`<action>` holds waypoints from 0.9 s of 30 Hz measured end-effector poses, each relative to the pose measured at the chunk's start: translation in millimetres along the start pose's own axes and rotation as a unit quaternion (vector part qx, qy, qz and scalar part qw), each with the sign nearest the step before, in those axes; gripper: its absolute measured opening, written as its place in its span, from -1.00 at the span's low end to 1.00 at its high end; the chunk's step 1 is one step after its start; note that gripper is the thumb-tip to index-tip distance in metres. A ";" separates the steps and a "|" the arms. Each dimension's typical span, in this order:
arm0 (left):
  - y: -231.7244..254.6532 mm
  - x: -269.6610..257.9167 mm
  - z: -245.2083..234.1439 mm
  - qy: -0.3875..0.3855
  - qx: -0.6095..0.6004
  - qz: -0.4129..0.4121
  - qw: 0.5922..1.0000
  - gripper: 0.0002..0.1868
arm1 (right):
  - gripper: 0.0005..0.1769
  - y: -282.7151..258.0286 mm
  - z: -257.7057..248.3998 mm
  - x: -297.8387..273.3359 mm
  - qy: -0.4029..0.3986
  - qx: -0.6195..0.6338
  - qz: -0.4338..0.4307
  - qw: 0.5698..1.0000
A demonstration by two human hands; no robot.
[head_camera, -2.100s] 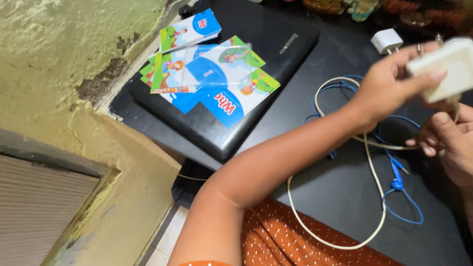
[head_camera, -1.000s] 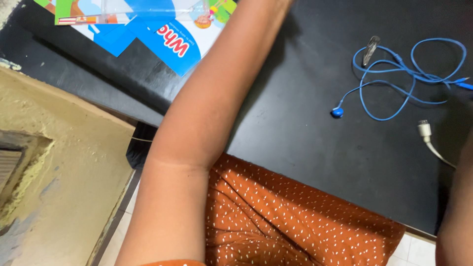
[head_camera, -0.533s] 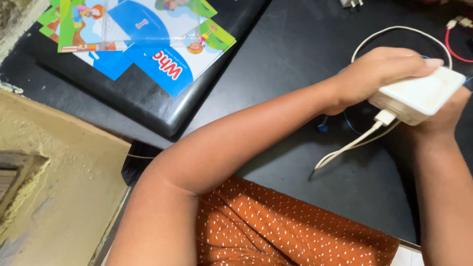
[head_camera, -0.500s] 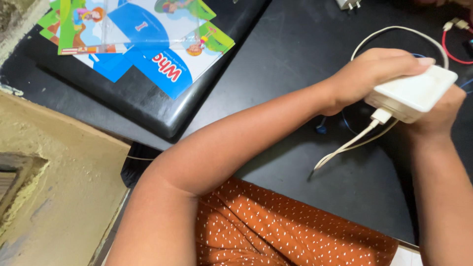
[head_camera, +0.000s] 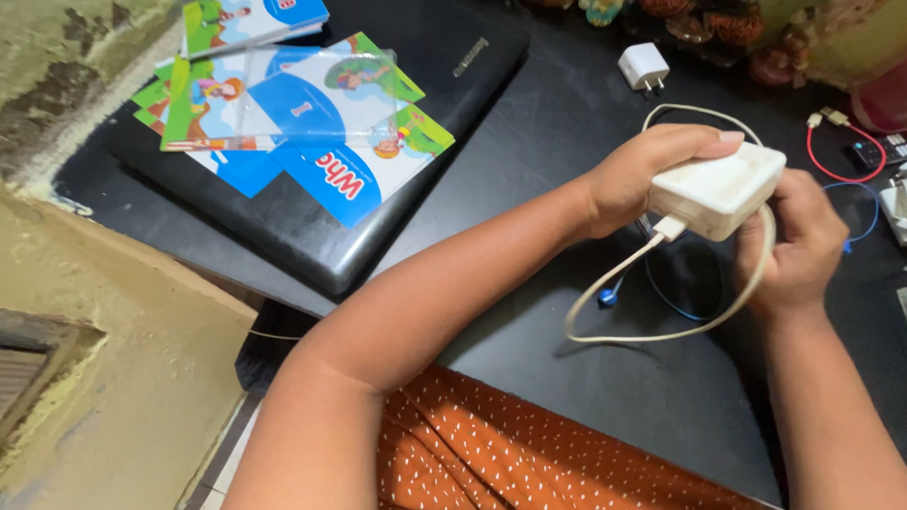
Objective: The person winds and organizes several electronic cables and a power adapter by hand on a desk. They secure a laptop charger cable with a Velcro strap, wrap a white USB cable around a power brick, and gather blue earphones.
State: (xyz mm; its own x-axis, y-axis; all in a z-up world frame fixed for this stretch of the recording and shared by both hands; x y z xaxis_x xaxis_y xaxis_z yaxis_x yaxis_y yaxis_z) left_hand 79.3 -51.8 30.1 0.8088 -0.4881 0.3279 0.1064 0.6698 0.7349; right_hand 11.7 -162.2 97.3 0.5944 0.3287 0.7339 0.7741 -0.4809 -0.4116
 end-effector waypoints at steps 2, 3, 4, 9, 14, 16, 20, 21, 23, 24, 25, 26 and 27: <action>-0.1 -1.7 4.4 -0.008 -0.024 -0.010 1.000 -0.58 | -0.79 7.7 7.4 -0.5 -0.023 0.049 0.017 0.998; -0.3 -2.7 7.7 -0.012 -0.036 -0.016 0.999 -0.58 | -0.76 16.3 14.3 -2.6 -0.059 0.053 0.035 0.996; -1.3 -4.3 12.7 -0.021 -0.049 -0.026 0.998 -0.57 | -0.74 25.9 20.3 -6.3 -0.097 0.056 0.054 0.992; 13.8 -17.5 46.4 -0.114 -0.106 -0.030 0.987 -0.58 | -0.47 47.9 47.9 -20.0 -0.167 0.068 0.083 0.980; 1.6 -21.8 47.5 -0.100 -0.150 -0.068 0.981 -0.52 | -0.18 30.1 40.0 -8.6 -0.105 0.107 0.087 0.985; -22.1 -19.2 41.6 -0.081 -0.148 -0.107 0.980 -0.50 | -0.07 11.9 32.9 0.4 -0.086 0.077 0.029 0.993; -84.7 -13.5 43.7 -0.081 -0.112 -0.166 0.976 -0.49 | -0.55 22.2 56.3 -5.5 -0.193 0.218 0.180 0.940; -99.0 -12.9 47.8 -0.091 -0.103 -0.172 0.975 -0.49 | -0.56 25.6 60.1 -11.5 -0.211 0.219 0.220 0.927; -117.9 -11.2 65.9 -0.135 -0.118 -0.165 0.970 -0.43 | -0.57 33.2 66.3 -28.3 -0.246 0.222 0.300 0.895; -120.5 -13.3 72.1 -0.157 -0.126 -0.160 0.966 -0.37 | -0.62 21.7 65.0 -19.3 -0.243 0.161 0.198 0.936; -124.4 -17.0 74.2 -0.164 -0.099 -0.176 0.965 -0.41 | -0.68 10.0 65.8 -13.5 -0.234 0.097 0.093 0.963; -127.0 -20.1 79.9 -0.172 -0.073 -0.193 0.963 -0.44 | -0.73 -1.1 62.1 -11.8 -0.221 0.031 -0.012 0.975; -127.2 -23.9 85.9 -0.179 -0.046 -0.210 0.960 -0.48 | -0.77 5.7 53.0 -11.2 -0.196 0.014 -0.016 0.980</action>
State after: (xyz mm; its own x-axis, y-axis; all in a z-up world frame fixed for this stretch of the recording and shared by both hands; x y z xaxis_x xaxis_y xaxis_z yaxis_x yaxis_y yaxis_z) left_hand -3.3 -173.4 -20.2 0.4349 -0.8758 0.2095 0.4442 0.4110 0.7961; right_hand 21.0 -125.5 58.0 0.6037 0.6333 0.4843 0.7960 -0.4447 -0.4106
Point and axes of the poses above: each hand's wrist, its own x-axis towards the middle knuckle, its own z-axis out of the palm, y = z × x, the point moved 10 cm from there along x, towards the middle knuckle, and after that the axes turned 2 degrees about -x, right-handed, at the moved point
